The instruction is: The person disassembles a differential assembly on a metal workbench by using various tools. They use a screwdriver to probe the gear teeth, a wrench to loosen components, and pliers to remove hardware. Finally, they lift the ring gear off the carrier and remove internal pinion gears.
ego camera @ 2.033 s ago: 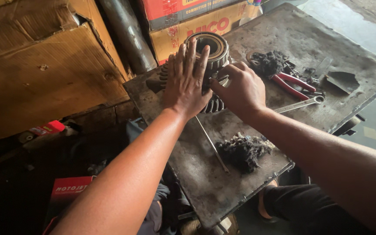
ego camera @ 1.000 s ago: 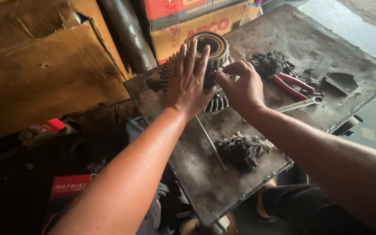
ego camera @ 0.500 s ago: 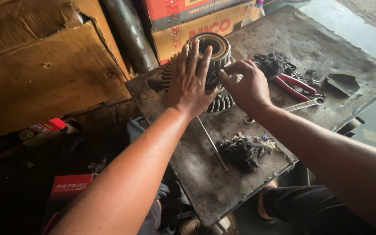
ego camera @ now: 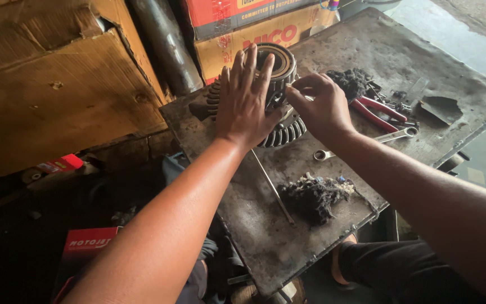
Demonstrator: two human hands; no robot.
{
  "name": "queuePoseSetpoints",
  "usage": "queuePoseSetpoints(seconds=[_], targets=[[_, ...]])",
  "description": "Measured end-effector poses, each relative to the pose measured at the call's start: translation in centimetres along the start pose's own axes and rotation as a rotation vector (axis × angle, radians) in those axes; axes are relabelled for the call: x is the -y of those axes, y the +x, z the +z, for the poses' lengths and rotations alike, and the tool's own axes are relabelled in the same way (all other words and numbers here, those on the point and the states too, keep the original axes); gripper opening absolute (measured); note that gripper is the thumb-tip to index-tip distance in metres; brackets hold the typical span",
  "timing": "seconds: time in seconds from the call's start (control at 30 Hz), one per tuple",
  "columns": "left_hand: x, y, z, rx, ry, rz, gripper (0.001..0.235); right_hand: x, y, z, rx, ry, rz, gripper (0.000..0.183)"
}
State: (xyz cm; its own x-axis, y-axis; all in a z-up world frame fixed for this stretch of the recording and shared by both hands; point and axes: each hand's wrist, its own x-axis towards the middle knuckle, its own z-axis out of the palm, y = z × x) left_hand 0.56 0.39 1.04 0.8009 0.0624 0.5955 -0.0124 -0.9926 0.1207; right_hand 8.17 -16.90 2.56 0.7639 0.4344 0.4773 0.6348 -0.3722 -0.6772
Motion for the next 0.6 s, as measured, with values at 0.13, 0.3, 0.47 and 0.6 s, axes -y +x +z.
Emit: queuePoseSetpoints(seconds=[0.13,0.3,0.47,0.6], targets=[[0.0,0.1,-0.2,-0.097,-0.049,0.068,0.075,0.4,0.6,-0.6,0.033,0.087,0.018,0.033],[0.1,0.8,-0.5,-0.248,-0.122,0.226,0.041,0.6,2.1,-1.5,0.131,0.298,0.189,0.035],[-0.1,1.6,-0.7,-0.183,-0.209,0.165,0.043,0.6,2.5,-2.9,0.178,0.350,0.055,0.036],[-0.2,2.1,-1.2,-0.238,-0.227,0.196,0.050,1.4,2.6,-3.6,0.259,0.426,0.054,0.037]])
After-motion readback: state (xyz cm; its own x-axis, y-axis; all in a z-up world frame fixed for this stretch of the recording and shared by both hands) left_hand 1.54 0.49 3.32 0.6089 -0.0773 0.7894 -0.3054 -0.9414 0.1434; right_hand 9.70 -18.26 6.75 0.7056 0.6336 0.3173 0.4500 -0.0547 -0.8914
